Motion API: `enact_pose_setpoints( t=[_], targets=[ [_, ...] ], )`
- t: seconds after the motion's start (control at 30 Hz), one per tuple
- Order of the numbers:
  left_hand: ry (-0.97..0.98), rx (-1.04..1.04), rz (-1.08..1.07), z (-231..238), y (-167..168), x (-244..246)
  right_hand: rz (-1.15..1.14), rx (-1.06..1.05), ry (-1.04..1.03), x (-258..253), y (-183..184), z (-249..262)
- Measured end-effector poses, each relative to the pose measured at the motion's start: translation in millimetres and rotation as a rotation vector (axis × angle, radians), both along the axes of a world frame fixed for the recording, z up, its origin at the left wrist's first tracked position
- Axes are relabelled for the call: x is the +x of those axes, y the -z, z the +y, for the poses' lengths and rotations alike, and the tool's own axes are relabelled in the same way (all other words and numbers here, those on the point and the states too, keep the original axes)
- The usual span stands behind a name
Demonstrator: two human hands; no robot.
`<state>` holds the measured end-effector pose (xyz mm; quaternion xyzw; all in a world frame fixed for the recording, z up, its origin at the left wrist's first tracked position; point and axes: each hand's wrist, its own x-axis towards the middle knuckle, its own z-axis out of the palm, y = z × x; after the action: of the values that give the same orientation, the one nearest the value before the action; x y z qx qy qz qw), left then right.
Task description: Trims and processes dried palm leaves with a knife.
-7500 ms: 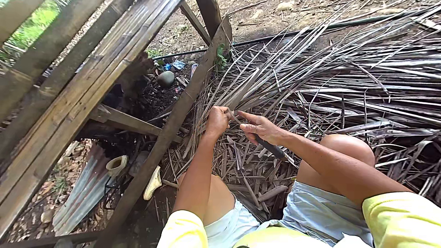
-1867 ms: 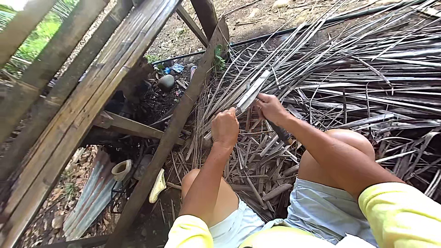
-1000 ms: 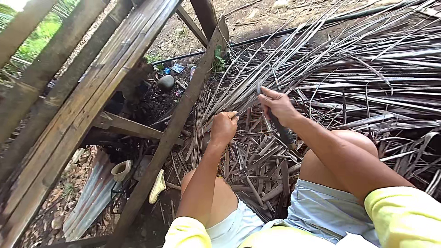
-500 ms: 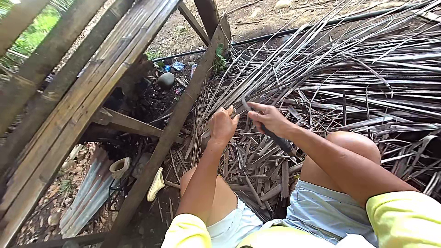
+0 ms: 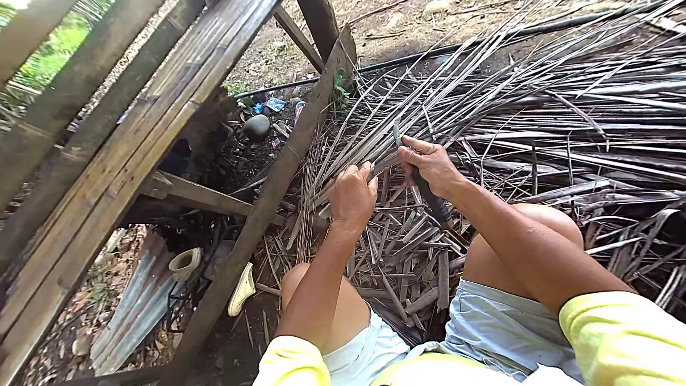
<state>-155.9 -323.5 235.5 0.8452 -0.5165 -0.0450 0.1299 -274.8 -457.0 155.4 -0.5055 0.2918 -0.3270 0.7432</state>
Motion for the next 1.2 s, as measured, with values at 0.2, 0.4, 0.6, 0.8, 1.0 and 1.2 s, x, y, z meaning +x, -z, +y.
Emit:
enact_pose_setpoints(
  t=[0.2, 0.4, 0.6, 0.8, 1.0, 1.2],
  targets=[
    [0.059, -0.073, 0.051, 14.3, -4.8, 4.8, 0.002, 0.099, 0.166, -12.2, -2.1, -29.0],
    [0.033, -0.064, 0.090, 21.4, -9.0, 28.7, -0.072, 0.165, 0.369, -41.1, 3.6, -70.6],
    [-0.249, -0.116, 0.235, 20.6, -10.7, 58.7, -0.139, 0.223, 0.616, -51.5, -6.8, -64.7],
    [-0.145, -0.752, 0.656, 3.2, 10.4, 62.2, -0.058, 0.094, 0.021, -31.8, -9.9, -5.4],
    [-0.259, -0.732, 0.753, -13.1, 28.4, 35.3, -0.028, 0.094, -0.642, -23.3, -9.7, 19.8],
    [-0.413, -0.721, 1.139, -15.8, 29.8, 15.4, -0.124, 0.358, -0.619, -16.9, 11.2, 19.8]
  ],
)
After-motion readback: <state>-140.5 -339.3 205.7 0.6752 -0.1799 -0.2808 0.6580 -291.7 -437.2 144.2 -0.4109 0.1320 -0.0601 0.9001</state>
